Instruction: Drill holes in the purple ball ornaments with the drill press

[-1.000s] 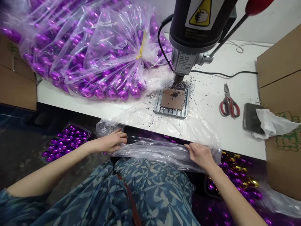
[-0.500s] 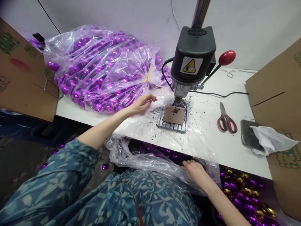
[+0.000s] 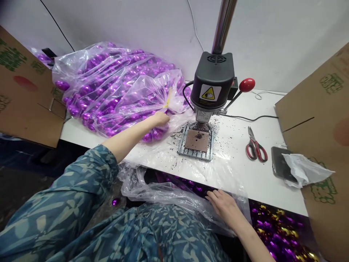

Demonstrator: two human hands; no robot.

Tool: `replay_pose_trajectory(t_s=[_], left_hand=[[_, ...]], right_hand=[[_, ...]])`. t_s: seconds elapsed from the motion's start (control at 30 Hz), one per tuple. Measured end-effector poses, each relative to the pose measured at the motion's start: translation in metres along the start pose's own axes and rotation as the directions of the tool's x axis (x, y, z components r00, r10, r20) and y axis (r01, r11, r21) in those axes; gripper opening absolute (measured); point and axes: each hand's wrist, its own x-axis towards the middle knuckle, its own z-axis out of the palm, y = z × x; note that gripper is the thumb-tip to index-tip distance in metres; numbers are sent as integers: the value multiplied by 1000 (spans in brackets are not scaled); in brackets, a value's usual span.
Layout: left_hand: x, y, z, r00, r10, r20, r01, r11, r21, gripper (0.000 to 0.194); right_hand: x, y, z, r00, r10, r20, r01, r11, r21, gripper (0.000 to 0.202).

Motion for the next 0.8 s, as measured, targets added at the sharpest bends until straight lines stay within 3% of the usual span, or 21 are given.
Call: replay_pose_trajectory(t_s=[0.17, 0.37, 0.47, 0.5, 0.57, 0.63, 0.7, 0.77, 0.8], left_hand=[[-4, 11, -3, 979, -94, 180, 81, 994, 75, 32], [-17, 31, -3, 980, -93, 176, 83, 995, 61, 31], [-28, 36, -6, 995, -92, 24, 92, 996, 13, 43], [-32, 36, -8, 992, -99, -81, 95, 994, -56, 46], [-44, 38, -11, 943, -140, -303, 36, 946, -323, 47], [-58, 42, -15, 895, -216, -391, -118, 731, -672, 44], [-74, 49, -18, 921, -239, -307, -205, 372, -905, 41], [-89, 58, -18, 965, -194, -177, -173, 40, -984, 42], [-96, 63, -17, 979, -163, -122, -136, -77, -988, 43]], right_hand=[[21, -5, 0, 999, -35, 18, 34, 998, 56, 38], [32, -10, -15, 997, -71, 20, 68, 991, 116, 36], [39, -10, -33, 996, -86, 0, 86, 987, 134, 33], [41, -10, -40, 996, -90, -12, 91, 986, 142, 32], [48, -10, -55, 994, -98, -41, 103, 980, 168, 30], [57, -9, -69, 991, -104, -81, 119, 971, 208, 28], [69, -8, -83, 985, -107, -138, 140, 956, 257, 26], [83, -4, -98, 973, -99, -207, 160, 940, 300, 25], [90, -2, -105, 966, -88, -243, 166, 934, 318, 24]])
